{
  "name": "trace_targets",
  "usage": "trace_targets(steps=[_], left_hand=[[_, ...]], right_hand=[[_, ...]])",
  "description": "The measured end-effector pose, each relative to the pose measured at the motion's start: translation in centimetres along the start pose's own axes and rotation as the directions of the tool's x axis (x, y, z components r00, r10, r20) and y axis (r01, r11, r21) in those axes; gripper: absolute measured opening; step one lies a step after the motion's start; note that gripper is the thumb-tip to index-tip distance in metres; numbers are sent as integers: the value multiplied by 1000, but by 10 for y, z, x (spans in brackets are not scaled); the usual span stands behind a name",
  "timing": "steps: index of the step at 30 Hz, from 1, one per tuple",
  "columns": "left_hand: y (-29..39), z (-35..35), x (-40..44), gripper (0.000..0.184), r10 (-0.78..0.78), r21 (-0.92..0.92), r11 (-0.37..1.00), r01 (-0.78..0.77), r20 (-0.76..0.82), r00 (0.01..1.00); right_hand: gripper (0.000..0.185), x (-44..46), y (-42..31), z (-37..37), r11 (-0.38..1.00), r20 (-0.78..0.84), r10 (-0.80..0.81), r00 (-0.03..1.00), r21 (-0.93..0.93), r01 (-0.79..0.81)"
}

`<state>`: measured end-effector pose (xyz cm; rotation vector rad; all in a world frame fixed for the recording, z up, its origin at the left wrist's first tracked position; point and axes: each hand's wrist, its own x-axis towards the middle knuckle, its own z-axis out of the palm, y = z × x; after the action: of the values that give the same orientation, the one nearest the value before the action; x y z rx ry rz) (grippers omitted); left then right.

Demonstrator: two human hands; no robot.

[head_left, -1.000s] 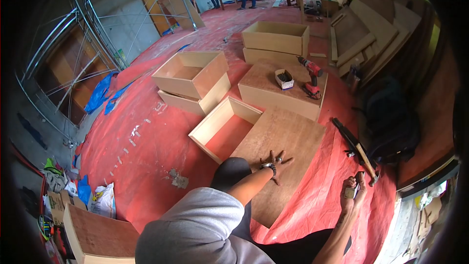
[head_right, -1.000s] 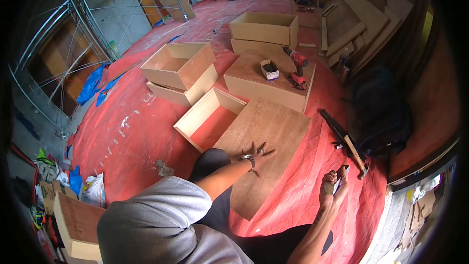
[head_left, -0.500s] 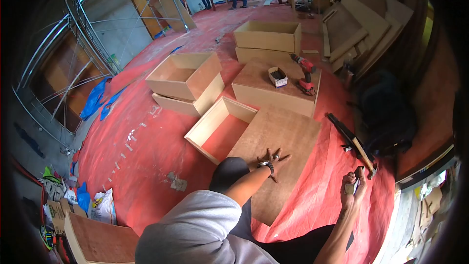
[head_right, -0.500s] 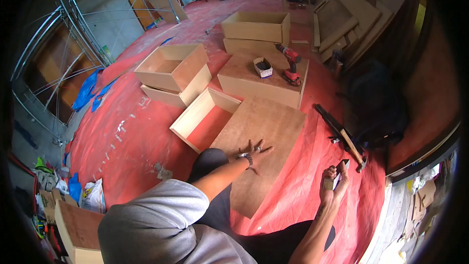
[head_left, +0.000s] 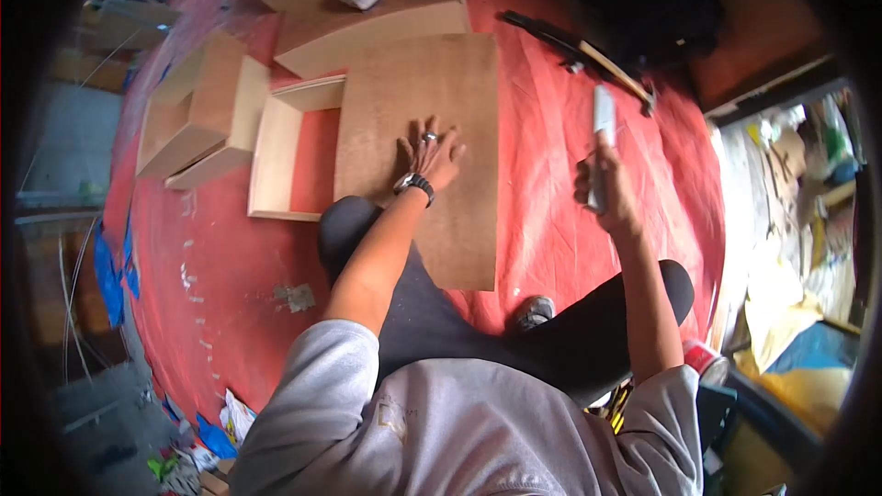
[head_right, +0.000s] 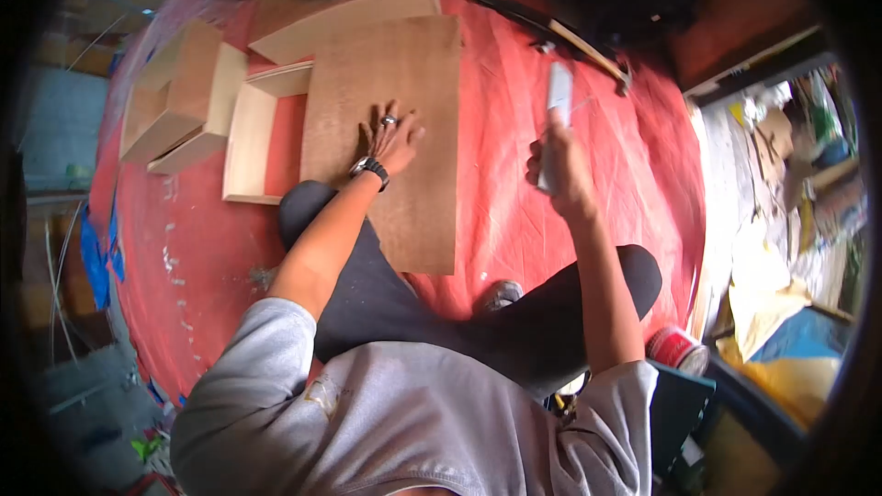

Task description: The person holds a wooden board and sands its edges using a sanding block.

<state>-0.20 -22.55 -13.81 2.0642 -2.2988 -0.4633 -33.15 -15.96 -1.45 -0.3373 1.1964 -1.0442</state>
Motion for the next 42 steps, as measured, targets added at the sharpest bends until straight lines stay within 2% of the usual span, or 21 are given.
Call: trace_targets(steps=[3,4,6,7,8,10,12,13,14,16,18,21,23,26,29,32,35,38,39,42], left_hand=[[-2,28,10,59,43,11,999,-42,-127,991],[-3,35,11,59,47,13,999,-46,-164,985],[-1,40,9,59,44,12,999,-43,-230,972],[4,40,10,62,7,65,998,7,-203,979],[7,39,10,62,19,51,999,-8,-226,974],[10,34,8,65,35,27,999,-29,-276,960],[10,33,11,67,43,47,998,-33,-250,967],[10,34,12,67,44,47,998,-33,-254,966],[9,35,11,67,41,50,998,-29,-259,965],[7,37,11,66,52,62,997,-36,-286,957],[7,39,12,67,42,66,998,-25,-279,959],[7,38,8,66,34,46,999,-22,-271,962],[7,38,10,66,44,50,998,-31,-284,958],[6,39,8,66,51,37,998,-42,-294,954],[4,41,11,66,54,52,998,-40,-306,950],[-2,35,38,66,67,47,997,-55,-311,948],[-7,31,55,66,48,51,998,-35,-276,960],[-11,29,73,67,52,73,997,-29,-329,943],[-13,28,76,67,53,63,997,-34,-320,946],[-20,17,76,69,76,-16,996,-83,-266,961]], right_hand=[[44,-2,50,-14,978,21,172,985,-121,-168],[43,-2,67,-18,961,-31,205,978,-184,-208],[43,-5,101,-21,944,-92,232,968,-220,-247],[45,-3,117,-24,944,-87,261,961,-187,-273],[48,-3,127,-23,928,-118,296,948,-201,-315],[48,-4,127,-26,858,-135,400,907,-293,-422],[46,1,112,-28,743,-135,426,895,-513,-431],[45,9,106,-31,671,-126,436,891,-614,-415],[47,18,104,-36,637,-72,399,914,-696,-333],[51,36,115,-35,734,0,290,957,-641,-223],[55,47,130,-16,883,63,164,984,-455,-118],[59,46,177,-7,992,182,-19,983,-119,41],[60,40,166,36,986,47,11,999,-168,-3],[48,46,186,43,939,-47,-125,991,-328,103],[43,58,189,45,902,-78,-189,979,-407,141],[41,87,187,49,818,-65,-367,928,-497,288],[45,91,161,62,775,-109,-360,927,-588,232],[51,120,154,62,609,22,-495,869,-704,364],[56,136,155,54,581,97,-492,865,-703,409],[56,136,128,53,822,214,-239,947,-475,315]])
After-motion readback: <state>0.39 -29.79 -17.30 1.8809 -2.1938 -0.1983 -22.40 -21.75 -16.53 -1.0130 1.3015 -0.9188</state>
